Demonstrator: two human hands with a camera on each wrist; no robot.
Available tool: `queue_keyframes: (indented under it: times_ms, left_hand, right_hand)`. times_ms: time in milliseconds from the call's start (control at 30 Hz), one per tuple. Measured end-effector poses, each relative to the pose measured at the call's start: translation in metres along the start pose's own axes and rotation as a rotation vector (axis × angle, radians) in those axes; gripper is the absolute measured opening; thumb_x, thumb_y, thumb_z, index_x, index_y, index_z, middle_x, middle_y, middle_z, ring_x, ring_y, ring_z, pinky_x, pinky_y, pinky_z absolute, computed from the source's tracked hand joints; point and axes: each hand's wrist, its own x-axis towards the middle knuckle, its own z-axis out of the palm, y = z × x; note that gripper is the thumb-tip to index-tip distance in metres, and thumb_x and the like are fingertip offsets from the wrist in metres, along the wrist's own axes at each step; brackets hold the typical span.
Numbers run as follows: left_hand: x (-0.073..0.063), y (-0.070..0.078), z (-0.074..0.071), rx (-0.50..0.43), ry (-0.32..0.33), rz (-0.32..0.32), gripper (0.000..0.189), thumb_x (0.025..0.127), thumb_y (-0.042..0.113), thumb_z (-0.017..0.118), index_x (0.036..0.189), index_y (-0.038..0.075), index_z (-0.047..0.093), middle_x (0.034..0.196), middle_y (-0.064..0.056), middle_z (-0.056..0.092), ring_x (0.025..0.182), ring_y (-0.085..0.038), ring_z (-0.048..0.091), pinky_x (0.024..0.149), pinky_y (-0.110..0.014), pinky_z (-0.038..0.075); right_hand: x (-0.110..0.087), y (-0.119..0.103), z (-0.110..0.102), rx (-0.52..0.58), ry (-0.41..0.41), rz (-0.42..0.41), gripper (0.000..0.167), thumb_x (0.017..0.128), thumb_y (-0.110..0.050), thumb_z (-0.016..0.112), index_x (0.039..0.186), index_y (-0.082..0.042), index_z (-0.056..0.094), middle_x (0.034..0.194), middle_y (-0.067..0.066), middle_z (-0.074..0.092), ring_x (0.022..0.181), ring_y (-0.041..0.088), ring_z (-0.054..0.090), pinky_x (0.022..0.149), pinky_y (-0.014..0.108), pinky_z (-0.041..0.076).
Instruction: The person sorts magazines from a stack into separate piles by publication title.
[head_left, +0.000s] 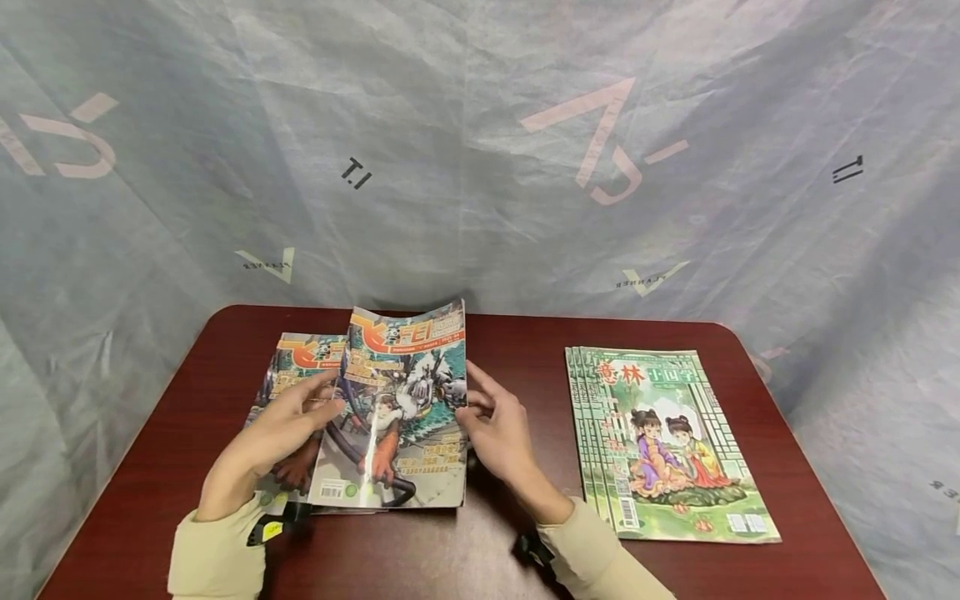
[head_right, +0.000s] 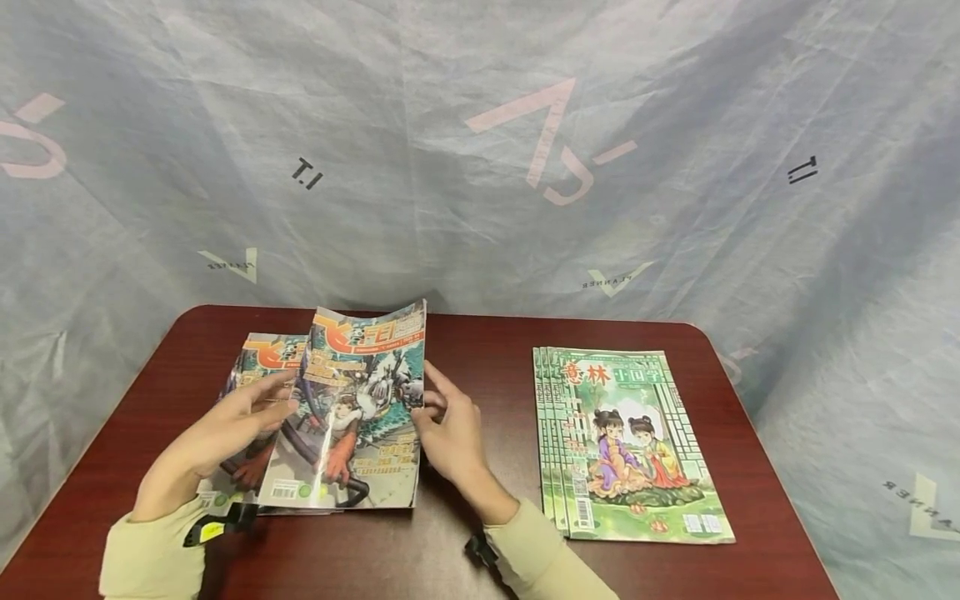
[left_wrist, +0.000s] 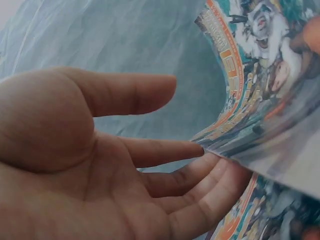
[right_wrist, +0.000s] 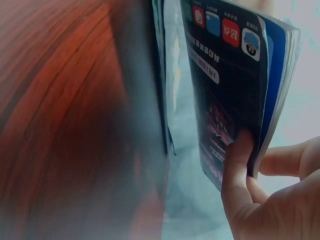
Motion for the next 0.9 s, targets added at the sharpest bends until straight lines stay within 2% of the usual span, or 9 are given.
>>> queue_keyframes:
  times_ms: [200,333,400,633,833,900]
  left_hand:
    - [-0.005,-0.007,-0.013,0.004,0.031,-0.022,0.070,0.119,0.017,0.052,0.170,-0.015,0.017,0.155,-0.043,0.046,0.136,-0.054,0.056,0.105,-0.061,0.056]
    - [-0.008,-0.014,-0.021,0.016,0.068,-0.036,0.070,0.119,0.020,0.054,0.169,-0.016,0.020,0.152,-0.041,0.052,0.132,-0.049,0.059,0.098,-0.050,0.058]
    - [-0.010,-0.018,-0.025,0.027,0.080,-0.038,0.070,0.119,0.020,0.054,0.169,-0.017,0.021,0.153,-0.042,0.051,0.135,-0.051,0.058,0.098,-0.048,0.058]
    - [-0.017,-0.028,-0.040,0.059,0.106,-0.057,0.070,0.121,0.023,0.049,0.168,-0.019,0.019,0.155,-0.046,0.044,0.141,-0.061,0.049,0.106,-0.062,0.055]
    - [-0.023,-0.035,-0.049,0.069,0.121,-0.073,0.070,0.121,0.025,0.046,0.167,-0.020,0.019,0.155,-0.047,0.042,0.142,-0.062,0.046,0.108,-0.066,0.052]
    - [-0.023,-0.037,-0.051,0.064,0.121,-0.075,0.069,0.121,0.025,0.045,0.167,-0.020,0.019,0.156,-0.047,0.041,0.143,-0.062,0.045,0.109,-0.065,0.052]
  right_hand:
    - [0.006,0.000,0.023,-0.046,0.004,-0.045,0.071,0.095,0.012,0.071,0.162,-0.009,0.058,0.104,0.009,0.084,0.077,0.009,0.065,0.070,0.018,0.051]
    - [0.009,-0.002,0.037,-0.039,-0.015,-0.042,0.071,0.095,0.011,0.072,0.162,-0.008,0.057,0.103,0.009,0.084,0.071,0.004,0.061,0.068,0.018,0.046]
    - [0.010,-0.003,0.044,-0.044,-0.025,-0.037,0.071,0.096,0.009,0.072,0.163,-0.009,0.057,0.104,0.009,0.084,0.070,0.002,0.060,0.070,0.019,0.046]
    - [0.012,-0.009,0.067,-0.034,-0.060,-0.009,0.069,0.098,0.005,0.074,0.164,-0.010,0.056,0.111,0.010,0.085,0.079,0.001,0.069,0.076,0.021,0.052]
    - [0.013,-0.011,0.081,-0.027,-0.074,-0.003,0.069,0.098,0.003,0.076,0.163,-0.012,0.057,0.113,0.010,0.085,0.076,-0.002,0.067,0.080,0.022,0.052]
    - [0.014,-0.010,0.084,-0.023,-0.074,-0.008,0.069,0.098,0.003,0.076,0.163,-0.012,0.058,0.115,0.011,0.084,0.081,0.000,0.071,0.085,0.025,0.057]
